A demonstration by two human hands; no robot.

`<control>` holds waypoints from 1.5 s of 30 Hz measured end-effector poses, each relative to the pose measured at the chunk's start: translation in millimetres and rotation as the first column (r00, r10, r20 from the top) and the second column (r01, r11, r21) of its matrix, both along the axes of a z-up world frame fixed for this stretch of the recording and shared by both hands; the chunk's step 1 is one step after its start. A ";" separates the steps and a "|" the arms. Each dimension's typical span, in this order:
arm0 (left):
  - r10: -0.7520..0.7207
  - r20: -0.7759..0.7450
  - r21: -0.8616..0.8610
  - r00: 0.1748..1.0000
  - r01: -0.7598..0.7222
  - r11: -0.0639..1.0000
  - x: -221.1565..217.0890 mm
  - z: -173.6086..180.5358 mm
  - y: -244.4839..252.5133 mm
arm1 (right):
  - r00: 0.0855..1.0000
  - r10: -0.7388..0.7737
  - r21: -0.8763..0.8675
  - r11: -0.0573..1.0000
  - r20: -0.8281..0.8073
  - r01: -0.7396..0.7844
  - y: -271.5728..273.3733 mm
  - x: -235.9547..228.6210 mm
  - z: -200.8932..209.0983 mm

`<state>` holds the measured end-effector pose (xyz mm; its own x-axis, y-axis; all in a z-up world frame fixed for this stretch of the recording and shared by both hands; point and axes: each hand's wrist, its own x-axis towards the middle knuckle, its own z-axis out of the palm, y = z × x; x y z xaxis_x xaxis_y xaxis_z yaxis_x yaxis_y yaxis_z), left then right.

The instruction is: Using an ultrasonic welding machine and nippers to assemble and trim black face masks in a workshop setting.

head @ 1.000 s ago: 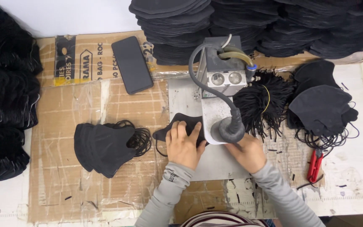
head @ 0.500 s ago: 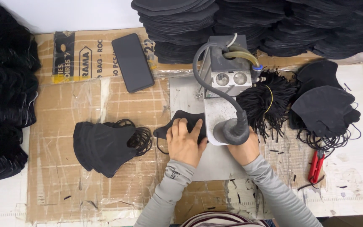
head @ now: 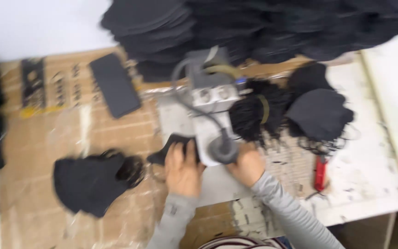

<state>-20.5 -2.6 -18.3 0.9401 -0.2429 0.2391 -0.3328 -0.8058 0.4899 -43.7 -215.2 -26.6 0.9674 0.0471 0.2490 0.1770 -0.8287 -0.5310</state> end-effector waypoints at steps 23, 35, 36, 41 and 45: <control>0.528 0.373 -0.148 0.763 -0.513 0.845 -31.3 70.2 153.3 | 0.922 -0.373 0.023 0.928 0.099 0.373 -216.2 -75.6 -23.8; -0.518 -0.013 -0.629 0.855 0.396 0.669 -65.4 59.0 43.8 | 0.873 0.487 0.945 0.265 0.042 -0.193 -34.0 -61.2 80.4; -0.520 0.082 -0.395 0.850 0.507 0.767 -62.3 58.4 46.2 | 0.924 0.382 0.731 0.622 0.029 -0.280 -40.9 -52.4 73.8; -0.595 0.212 0.116 0.776 0.584 0.803 -69.4 -0.9 39.8 | 0.966 0.121 -0.025 0.993 0.229 -0.119 -43.2 5.4 45.1; -0.454 -0.015 -0.032 0.891 0.454 0.891 -74.3 4.1 27.1 | 0.957 0.083 -0.215 0.976 0.279 -0.022 -39.2 36.4 52.7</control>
